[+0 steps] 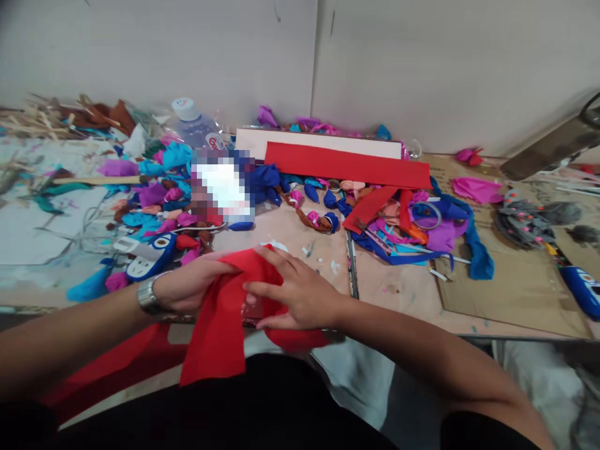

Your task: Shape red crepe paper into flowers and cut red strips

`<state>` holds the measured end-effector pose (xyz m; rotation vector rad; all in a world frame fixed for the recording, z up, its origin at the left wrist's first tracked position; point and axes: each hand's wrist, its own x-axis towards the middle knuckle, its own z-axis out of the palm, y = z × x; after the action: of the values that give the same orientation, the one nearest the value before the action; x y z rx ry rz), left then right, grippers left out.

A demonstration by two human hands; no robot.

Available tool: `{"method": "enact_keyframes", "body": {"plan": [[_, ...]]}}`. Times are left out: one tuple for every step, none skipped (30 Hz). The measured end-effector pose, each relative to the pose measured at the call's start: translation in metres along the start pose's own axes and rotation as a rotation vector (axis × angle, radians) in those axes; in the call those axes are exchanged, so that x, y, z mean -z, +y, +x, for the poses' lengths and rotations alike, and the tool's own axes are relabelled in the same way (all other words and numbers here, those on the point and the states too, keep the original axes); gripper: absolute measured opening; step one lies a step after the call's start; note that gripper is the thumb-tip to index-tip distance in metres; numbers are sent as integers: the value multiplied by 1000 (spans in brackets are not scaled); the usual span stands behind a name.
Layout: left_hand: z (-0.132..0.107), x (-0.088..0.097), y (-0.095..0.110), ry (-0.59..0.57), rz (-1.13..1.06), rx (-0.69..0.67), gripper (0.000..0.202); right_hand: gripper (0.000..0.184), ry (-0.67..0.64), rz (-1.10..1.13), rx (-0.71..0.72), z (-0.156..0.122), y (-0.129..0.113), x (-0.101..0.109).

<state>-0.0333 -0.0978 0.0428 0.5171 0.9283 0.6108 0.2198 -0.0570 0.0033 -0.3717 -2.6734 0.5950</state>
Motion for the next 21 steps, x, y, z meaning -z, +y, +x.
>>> {"method": "enact_keyframes", "body": {"plan": [[-5,-2,-2,8,-8,1,27,68,4,7,-7,0,-1,0],[-9,-3,-3,24,-9,-3,30,63,3,16,-21,0,-1,1],[-13,-2,-4,46,1,-13,32,59,7,26,-39,-1,0,1],[-17,-1,-4,71,20,-23,33,55,6,39,-66,-1,1,3],[-21,2,-3,96,49,-35,33,53,11,56,-97,0,3,4],[-24,5,-2,125,86,-46,32,51,25,78,-130,0,6,6],[-27,8,0,150,128,-46,31,51,17,104,-163,1,8,7],[-29,11,2,181,174,-43,30,50,8,128,-184,2,10,8],[-32,13,3,205,211,-30,30,50,14,142,-211,3,12,9],[-34,14,5,218,232,-15,31,53,28,157,-231,5,13,10],[-37,13,7,213,244,0,31,59,46,174,-244,6,13,10],[-39,10,8,194,250,10,30,67,59,193,-246,7,12,10],[-41,6,9,163,257,14,30,76,70,211,-237,8,11,9],[-44,0,10,127,274,11,30,82,79,225,-221,9,8,8],[-47,-7,10,93,304,4,29,82,89,232,-203,10,6,7],[-50,-13,11,62,347,-4,28,77,105,234,-189,10,3,6],[-53,-19,12,39,401,-9,25,66,123,233,-177,10,0,5],[-56,-24,13,24,465,-3,23,53,140,231,-169,9,-2,5],[-60,-26,16,21,534,8,21,42,150,226,-164,8,-4,7],[-64,-26,19,23,605,32,21,33,147,215,-165,7,-5,9],[-67,-24,24,41,663,50,22,28,132,202,-176,5,-5,13]]}}
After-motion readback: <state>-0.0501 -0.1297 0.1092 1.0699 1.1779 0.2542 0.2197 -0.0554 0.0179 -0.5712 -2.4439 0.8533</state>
